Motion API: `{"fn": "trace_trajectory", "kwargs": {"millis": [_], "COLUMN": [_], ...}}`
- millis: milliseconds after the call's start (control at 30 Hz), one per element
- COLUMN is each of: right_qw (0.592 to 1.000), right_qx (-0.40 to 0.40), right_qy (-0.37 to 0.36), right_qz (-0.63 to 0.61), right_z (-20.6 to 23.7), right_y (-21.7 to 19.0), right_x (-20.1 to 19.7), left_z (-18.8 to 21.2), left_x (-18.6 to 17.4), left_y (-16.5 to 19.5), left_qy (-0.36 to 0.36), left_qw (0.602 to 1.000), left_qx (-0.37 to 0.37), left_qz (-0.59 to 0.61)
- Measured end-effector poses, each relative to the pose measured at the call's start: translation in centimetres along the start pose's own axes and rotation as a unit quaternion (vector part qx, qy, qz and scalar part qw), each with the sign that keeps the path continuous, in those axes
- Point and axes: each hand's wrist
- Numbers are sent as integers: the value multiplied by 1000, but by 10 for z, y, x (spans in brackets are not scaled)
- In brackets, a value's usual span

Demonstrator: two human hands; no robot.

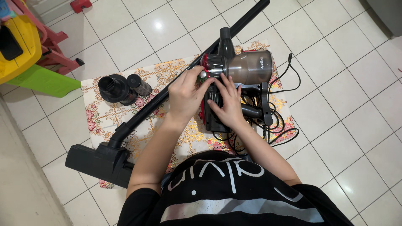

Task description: The person works on a corded stick vacuum cleaner laid on a small table, detaching the dust cup and handle assembly, separating the filter components, and using a screwdriver to unscrew parts of the motor housing while manipulating the body and power cord.

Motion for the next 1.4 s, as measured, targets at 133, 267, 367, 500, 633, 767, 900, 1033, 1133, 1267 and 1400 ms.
{"fn": "trace_trajectory", "kwargs": {"millis": [133, 267, 367, 500, 633, 767, 900, 1033, 1133, 1267, 1400], "right_qw": [999, 979, 962, 980, 982, 985, 995, 997, 997, 998, 998], "right_qx": [2, -12, 31, 54, 70, 61, 13, 33, -18, -6, -7], "right_qy": [7, 71, 106, 83, 81, 79, 81, 20, 11, 4, 5], "right_qz": [-37, -190, -250, -173, -157, -138, -65, 66, 73, 69, 61], "right_z": [-7, -4, 0, 8, 13, 11, 0, -21, -38, -45, -44], "right_y": [6, 17, 26, 29, 25, 20, 1, -21, -27, -28, -31], "right_x": [-3, -12, -19, -19, -12, -13, -15, -11, -9, -8, -8], "left_z": [2, 7, 13, 15, 7, 5, 12, 11, 8, 5, 3], "left_x": [12, 19, 21, 18, 8, 6, 30, 64, 78, 82, 80], "left_y": [-5, -14, -16, -16, -19, -19, -8, -5, -8, -17, -24], "left_qy": [-9, -13, -25, -33, -112, -126, -61, 27, 43, 40, 8], "left_qw": [999, 999, 999, 997, 993, 989, 986, 961, 947, 954, 955], "left_qx": [14, 10, 26, 57, -19, -55, -68, -146, -217, -202, -171], "left_qz": [-28, -29, -28, -26, 30, 63, 138, 234, 233, 216, 242]}}
Point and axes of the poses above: each hand's wrist, its own z-axis away from the middle knuckle, its own x-axis out of the palm, y = z × x, and after that the axes turned 1 degree about z, right-handed
